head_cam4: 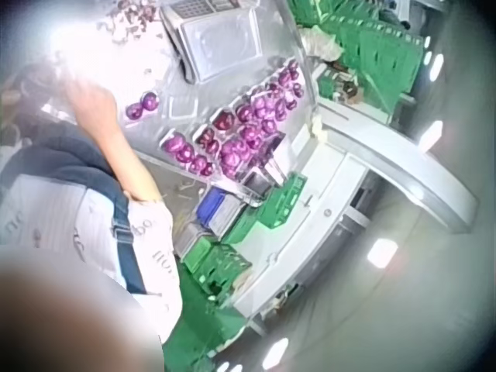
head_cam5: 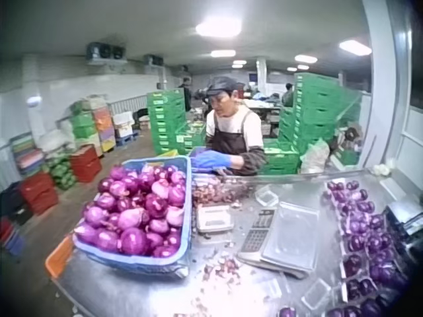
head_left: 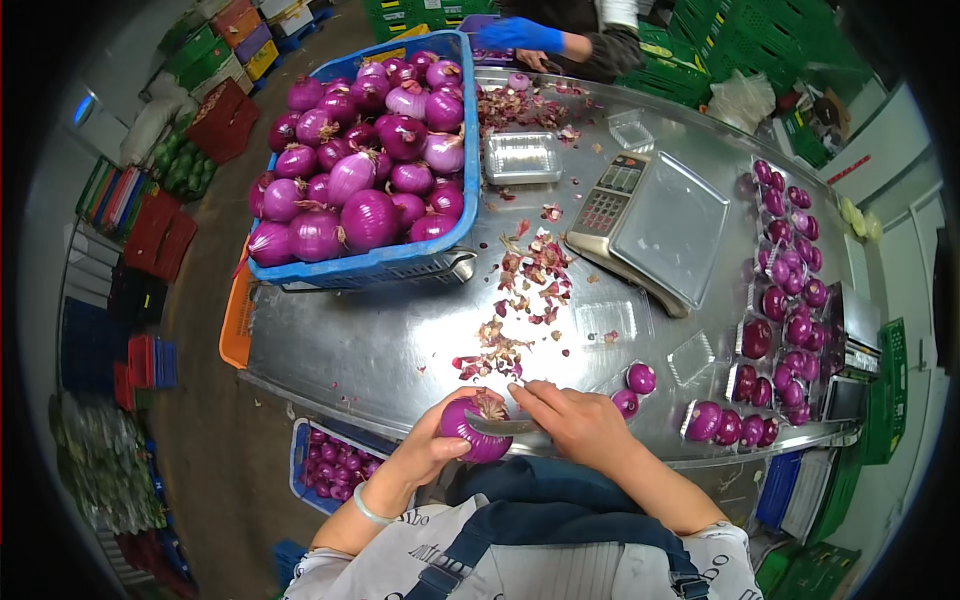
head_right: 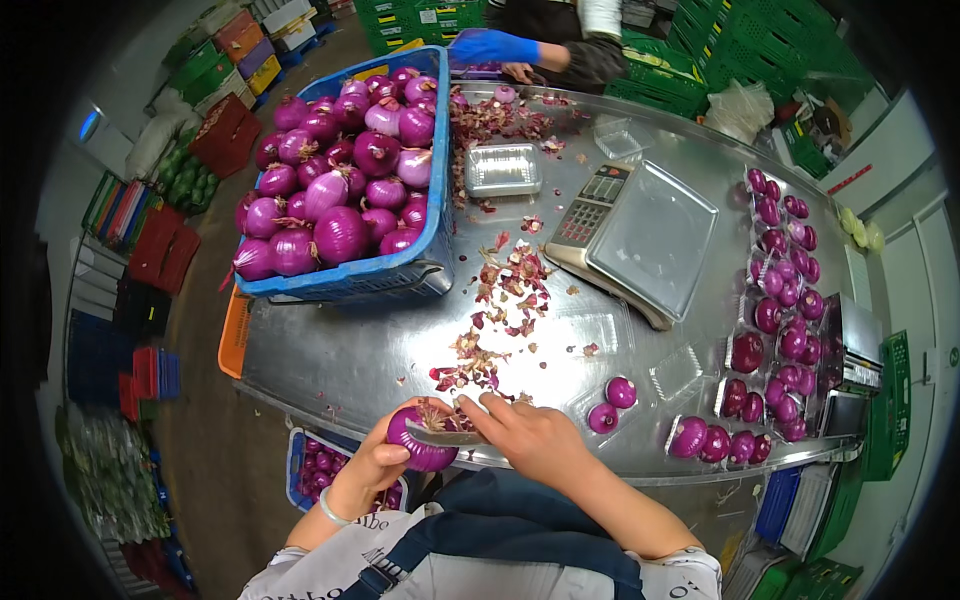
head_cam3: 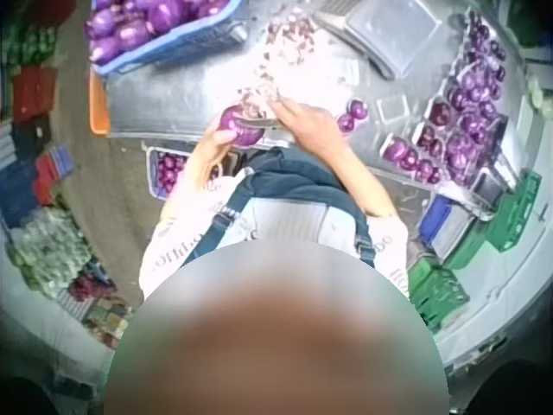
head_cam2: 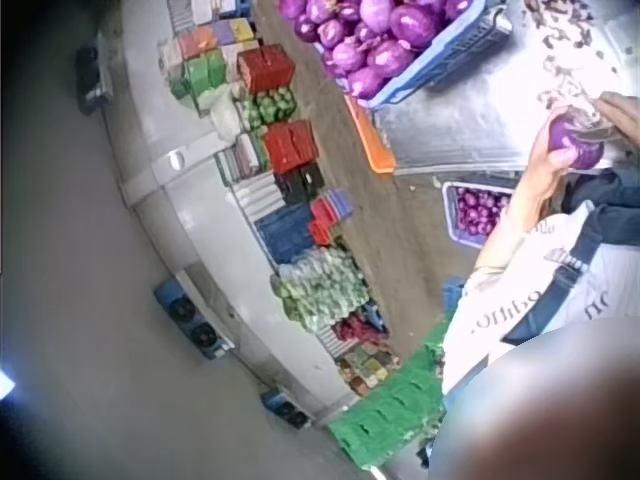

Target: Peeling, trimming, wrapping in plastic, and labeling red onions in a food processing facility.

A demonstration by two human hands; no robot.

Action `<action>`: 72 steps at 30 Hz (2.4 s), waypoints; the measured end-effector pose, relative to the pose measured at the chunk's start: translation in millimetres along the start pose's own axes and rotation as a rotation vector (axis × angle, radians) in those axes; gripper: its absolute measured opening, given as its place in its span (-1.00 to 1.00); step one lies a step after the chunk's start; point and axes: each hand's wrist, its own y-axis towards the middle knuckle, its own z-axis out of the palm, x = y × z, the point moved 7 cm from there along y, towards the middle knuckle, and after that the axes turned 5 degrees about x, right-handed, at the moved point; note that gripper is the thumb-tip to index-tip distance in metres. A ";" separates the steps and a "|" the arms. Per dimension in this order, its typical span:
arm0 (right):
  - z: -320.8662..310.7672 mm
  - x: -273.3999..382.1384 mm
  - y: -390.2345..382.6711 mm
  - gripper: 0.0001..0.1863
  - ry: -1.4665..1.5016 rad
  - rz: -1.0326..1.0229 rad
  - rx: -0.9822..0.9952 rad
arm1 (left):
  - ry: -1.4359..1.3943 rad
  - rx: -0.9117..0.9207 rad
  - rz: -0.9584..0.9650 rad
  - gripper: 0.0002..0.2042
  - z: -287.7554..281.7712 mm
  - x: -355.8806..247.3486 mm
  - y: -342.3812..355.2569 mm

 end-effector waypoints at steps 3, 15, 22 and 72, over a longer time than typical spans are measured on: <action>0.6 7.9 1.6 -0.48 -0.026 -0.011 -0.028 | 0.106 0.031 0.011 -0.24 3.6 -0.9 -1.6; -14.9 7.9 -1.8 -0.47 0.461 0.060 -0.152 | 0.328 -0.258 0.361 -0.26 -6.1 -36.8 -11.5; -12.1 11.2 5.8 -0.60 0.625 0.108 -0.240 | -0.437 -0.109 0.148 -0.21 9.5 30.2 7.4; 64.1 -59.9 -57.7 -0.63 0.945 0.392 -0.121 | 1.188 -0.387 0.206 -0.35 9.0 4.8 49.2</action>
